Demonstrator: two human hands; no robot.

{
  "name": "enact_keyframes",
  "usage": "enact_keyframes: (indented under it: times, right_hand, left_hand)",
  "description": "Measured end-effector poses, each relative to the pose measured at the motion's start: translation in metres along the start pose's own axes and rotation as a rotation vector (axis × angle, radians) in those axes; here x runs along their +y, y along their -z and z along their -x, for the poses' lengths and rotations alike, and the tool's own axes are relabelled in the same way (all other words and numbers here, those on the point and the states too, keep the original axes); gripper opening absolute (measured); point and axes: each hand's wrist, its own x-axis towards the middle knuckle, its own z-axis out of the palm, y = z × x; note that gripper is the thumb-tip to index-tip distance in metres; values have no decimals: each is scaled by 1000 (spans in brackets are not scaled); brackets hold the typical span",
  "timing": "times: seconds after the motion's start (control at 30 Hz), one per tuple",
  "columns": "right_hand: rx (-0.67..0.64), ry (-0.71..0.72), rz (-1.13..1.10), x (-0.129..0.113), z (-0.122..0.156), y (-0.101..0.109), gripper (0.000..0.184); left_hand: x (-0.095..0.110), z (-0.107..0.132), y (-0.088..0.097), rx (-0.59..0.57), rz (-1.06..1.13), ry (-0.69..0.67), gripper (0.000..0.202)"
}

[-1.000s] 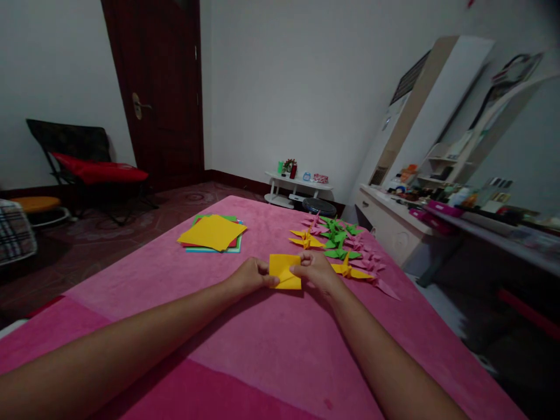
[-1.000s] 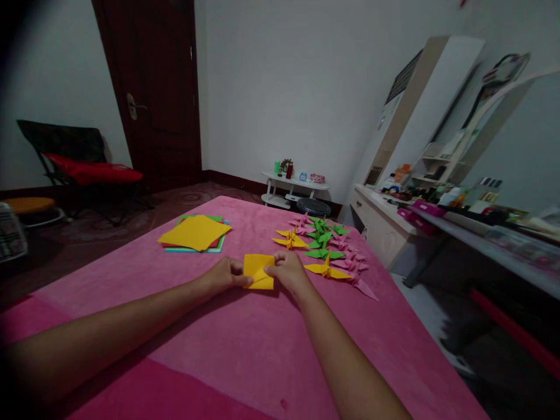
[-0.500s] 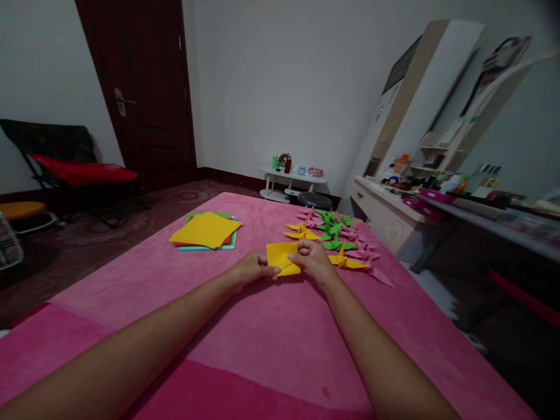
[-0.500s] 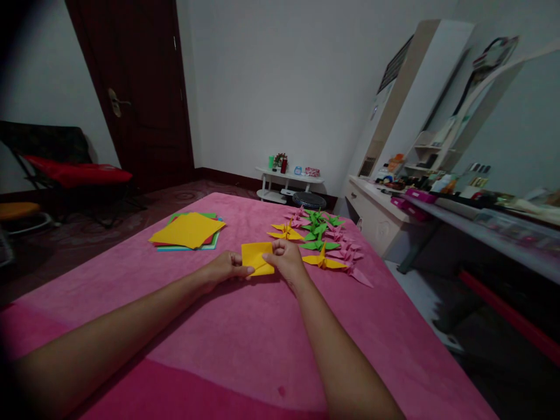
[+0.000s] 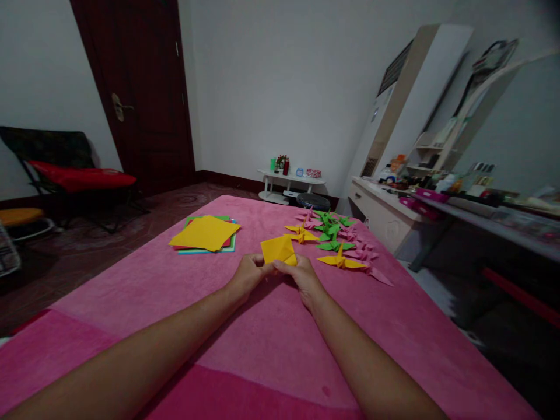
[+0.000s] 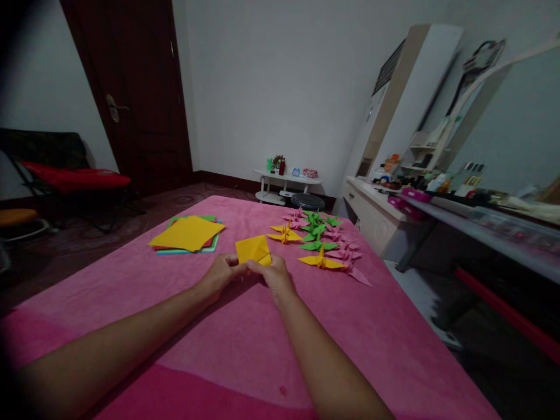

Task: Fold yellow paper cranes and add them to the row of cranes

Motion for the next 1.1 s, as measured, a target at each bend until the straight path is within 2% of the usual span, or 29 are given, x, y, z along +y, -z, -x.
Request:
enact_keyframes:
  times: [0.33,0.57,0.8,1.1]
  right_hand:
    - [28,7,53,-7,4,0,31]
    - [-80,-16,134,-3,-7,17,36]
    - [-80,57,147,-2,-9,21,37]
    - [3,180,364,2,-8,22,39]
  left_hand:
    - [-7,-4,8,-75,-21,16,28]
    - [-13,-11,16,-144,19,57,31]
    - [-11,-8,15,-143,10,57,32]
    - [-7,-5,13,-100,-133,-29,36]
